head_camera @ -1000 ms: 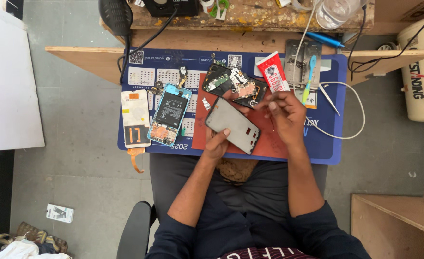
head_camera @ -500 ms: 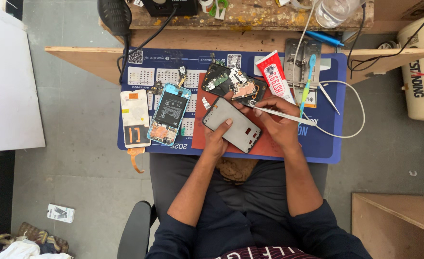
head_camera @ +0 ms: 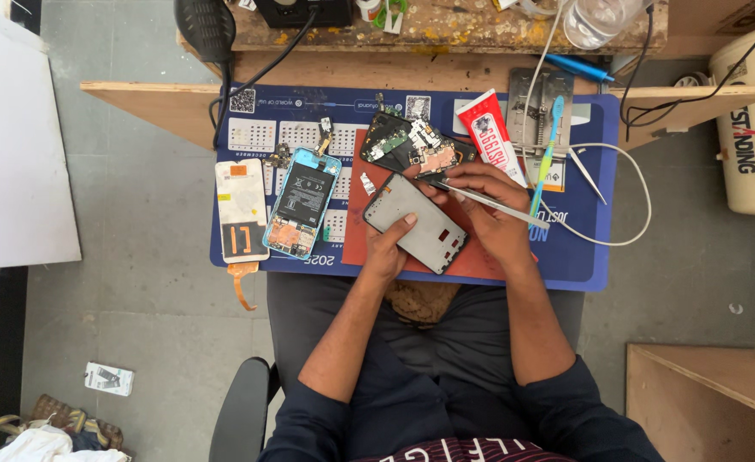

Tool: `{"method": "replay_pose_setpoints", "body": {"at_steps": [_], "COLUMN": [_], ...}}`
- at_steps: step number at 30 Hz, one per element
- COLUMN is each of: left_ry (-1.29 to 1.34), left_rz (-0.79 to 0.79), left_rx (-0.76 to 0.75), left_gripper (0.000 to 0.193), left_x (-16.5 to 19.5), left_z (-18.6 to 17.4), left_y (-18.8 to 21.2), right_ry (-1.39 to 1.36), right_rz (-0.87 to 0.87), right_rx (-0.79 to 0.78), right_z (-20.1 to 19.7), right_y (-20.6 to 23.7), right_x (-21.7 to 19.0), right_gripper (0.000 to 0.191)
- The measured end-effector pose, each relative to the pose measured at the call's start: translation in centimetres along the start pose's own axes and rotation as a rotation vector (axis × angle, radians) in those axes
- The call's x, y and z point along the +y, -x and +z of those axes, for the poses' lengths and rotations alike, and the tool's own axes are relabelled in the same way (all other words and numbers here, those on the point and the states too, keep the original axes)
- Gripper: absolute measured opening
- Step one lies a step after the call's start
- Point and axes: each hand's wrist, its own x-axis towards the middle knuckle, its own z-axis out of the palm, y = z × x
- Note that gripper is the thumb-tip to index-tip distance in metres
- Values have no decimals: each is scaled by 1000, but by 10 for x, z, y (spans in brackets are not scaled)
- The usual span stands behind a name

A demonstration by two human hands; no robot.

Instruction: The person uses tweezers to remove small components from a disassembled smartphone frame. They then handle a separate phone battery and place it on the work mat. The person continues to manipulate the phone frame and internal parts throughout the clip.

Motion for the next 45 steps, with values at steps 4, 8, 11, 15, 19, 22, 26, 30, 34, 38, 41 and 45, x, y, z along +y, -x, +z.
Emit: {"method": "replay_pose_setpoints", "body": {"at_steps": [4, 8, 11, 15, 19, 22, 26, 30, 34, 38, 41, 45], "left_ry": [-24, -22, -47, -47, -46, -26, 13, 43, 56, 53, 43, 50], "left_rz": [-1, 5, 15, 44, 58, 32, 30, 77, 10, 15, 33, 28], "left_rx": [-9, -38, -38, -45, -29, 55, 40, 3, 57, 42, 19, 34], "left_gripper": [63, 66, 66, 68, 68, 66, 65, 67, 63, 59, 59, 60], "left_x": [0, 1, 2, 3, 0, -4, -2, 2, 8, 7, 4, 0], "left_z": [0, 0, 2, 2, -2, -5, -5, 1, 7, 6, 3, -1], "left_y": [0, -3, -5, -7, -5, -1, -5, -8, -3, -3, -3, -2], "right_ry": [-190, -60, 144, 255, 240, 0, -210, -415, -457, -462, -463, -467], "right_rz": [356, 385, 269, 186, 218, 295, 528, 562, 591, 588, 620, 686], "right_rx": [18, 30, 43, -10, -53, -90, -92, -139, -217, -228, -261, -287], "right_z": [1, -3, -7, -10, -11, -12, -12, -17, -17, -16, -16, -16], "right_y": [-1, -2, -4, -3, 3, 8, 10, 12, 12, 11, 12, 14], "right_x": [0, -2, -4, -3, 6, 18, 30, 31, 27, 26, 26, 26], "right_gripper": [36, 44, 33, 19, 13, 8, 13, 15, 17, 18, 19, 21]}}
